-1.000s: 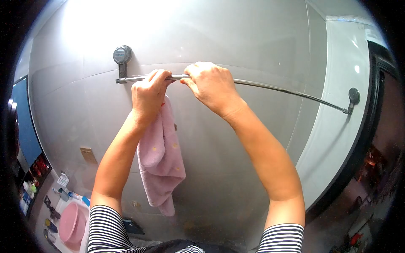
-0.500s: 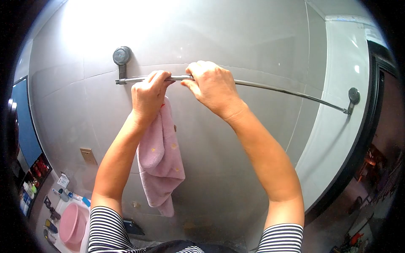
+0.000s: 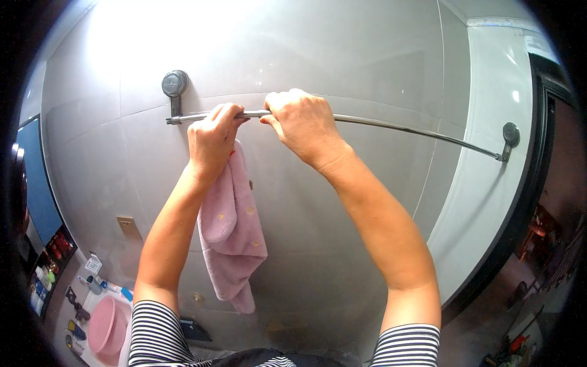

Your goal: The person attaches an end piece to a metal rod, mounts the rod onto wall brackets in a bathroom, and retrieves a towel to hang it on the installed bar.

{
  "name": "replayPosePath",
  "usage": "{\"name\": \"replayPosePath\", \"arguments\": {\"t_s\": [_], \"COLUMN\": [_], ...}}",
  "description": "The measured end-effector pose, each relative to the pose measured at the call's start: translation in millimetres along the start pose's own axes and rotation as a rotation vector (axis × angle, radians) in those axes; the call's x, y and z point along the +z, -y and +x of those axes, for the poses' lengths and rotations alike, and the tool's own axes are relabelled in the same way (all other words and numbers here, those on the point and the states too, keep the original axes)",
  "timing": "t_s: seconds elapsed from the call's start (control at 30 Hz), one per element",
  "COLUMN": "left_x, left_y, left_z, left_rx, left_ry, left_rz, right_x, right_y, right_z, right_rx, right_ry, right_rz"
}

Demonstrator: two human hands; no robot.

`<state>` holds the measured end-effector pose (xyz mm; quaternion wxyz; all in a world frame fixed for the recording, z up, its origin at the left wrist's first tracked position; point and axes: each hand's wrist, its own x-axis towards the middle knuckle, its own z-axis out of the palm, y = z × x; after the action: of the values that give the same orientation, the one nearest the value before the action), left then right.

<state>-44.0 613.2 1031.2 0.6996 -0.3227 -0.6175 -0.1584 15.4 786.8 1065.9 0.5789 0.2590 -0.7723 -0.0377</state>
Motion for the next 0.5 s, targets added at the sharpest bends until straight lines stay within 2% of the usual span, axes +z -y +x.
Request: {"name": "replayPosePath", "arguments": {"t_s": [0.2, 0.3, 0.5], "left_x": [0.6, 0.6, -0.4], "left_y": [-0.4, 0.2, 0.3], "left_z": [-0.2, -0.4, -0.3], "left_rx": [-0.001, 0.004, 0.002], "left_ry": [0.005, 0.004, 0.009], "left_rz": [0.008, 0.004, 0.009], "right_x": [-2.9, -5.5, -5.9], "right_y": [-1.9, 2.4, 4.4], "right_z": [2.6, 1.2, 1.7], "right_rx": [0.033, -0.015, -0.007], "right_ry": [0.132, 0.029, 0.109], "right_rz": [-0.033, 0.023, -0.067]}}
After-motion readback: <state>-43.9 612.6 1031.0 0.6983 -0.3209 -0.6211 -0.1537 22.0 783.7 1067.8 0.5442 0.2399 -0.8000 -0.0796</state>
